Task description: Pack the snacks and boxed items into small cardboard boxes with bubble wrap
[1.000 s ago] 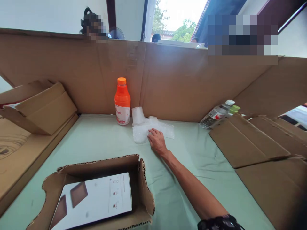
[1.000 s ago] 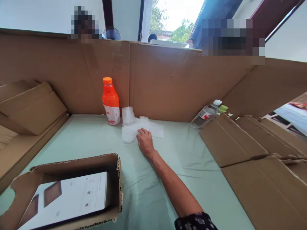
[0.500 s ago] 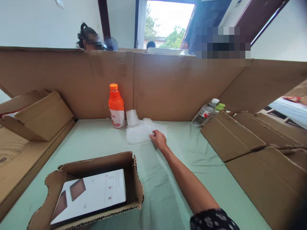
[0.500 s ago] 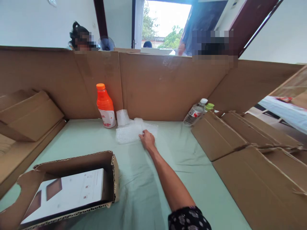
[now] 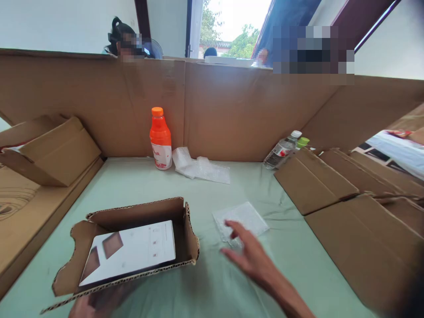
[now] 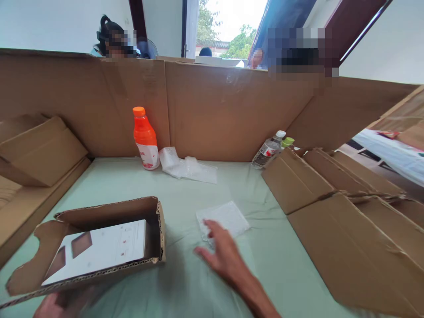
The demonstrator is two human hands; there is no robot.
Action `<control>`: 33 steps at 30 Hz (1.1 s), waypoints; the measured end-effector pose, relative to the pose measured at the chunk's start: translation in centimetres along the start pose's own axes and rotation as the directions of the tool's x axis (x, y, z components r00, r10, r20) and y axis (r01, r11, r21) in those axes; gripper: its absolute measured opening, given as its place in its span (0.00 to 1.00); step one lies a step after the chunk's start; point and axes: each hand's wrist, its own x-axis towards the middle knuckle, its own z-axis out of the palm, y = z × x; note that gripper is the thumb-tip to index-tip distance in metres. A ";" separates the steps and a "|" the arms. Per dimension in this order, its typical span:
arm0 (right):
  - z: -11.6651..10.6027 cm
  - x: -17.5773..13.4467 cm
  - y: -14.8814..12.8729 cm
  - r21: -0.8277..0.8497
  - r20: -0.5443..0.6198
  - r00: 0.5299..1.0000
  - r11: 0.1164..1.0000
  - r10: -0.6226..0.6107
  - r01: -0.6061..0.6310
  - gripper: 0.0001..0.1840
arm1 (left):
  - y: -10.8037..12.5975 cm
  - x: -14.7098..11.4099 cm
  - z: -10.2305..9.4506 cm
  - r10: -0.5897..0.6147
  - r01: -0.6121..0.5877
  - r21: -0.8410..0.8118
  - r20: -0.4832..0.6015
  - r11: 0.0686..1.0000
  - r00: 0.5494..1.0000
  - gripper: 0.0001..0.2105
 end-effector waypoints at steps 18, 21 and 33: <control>0.0 9.7 4.6 0.023 -0.170 0.964 0.979 0.205 -0.204 0.27 | 11.1 9.6 15.6 0.270 -0.134 -0.401 0.306 0.906 0.913 0.29; -2.2 7.2 7.8 -0.185 -0.243 0.914 0.910 0.325 -0.372 0.27 | 9.5 6.7 14.0 0.206 -0.113 -0.314 0.282 0.943 0.937 0.30; 1.7 -6.7 -4.9 0.587 -0.111 0.929 0.777 0.354 -0.226 0.16 | 7.9 -7.2 9.6 0.005 0.656 -0.403 0.854 0.638 0.521 0.32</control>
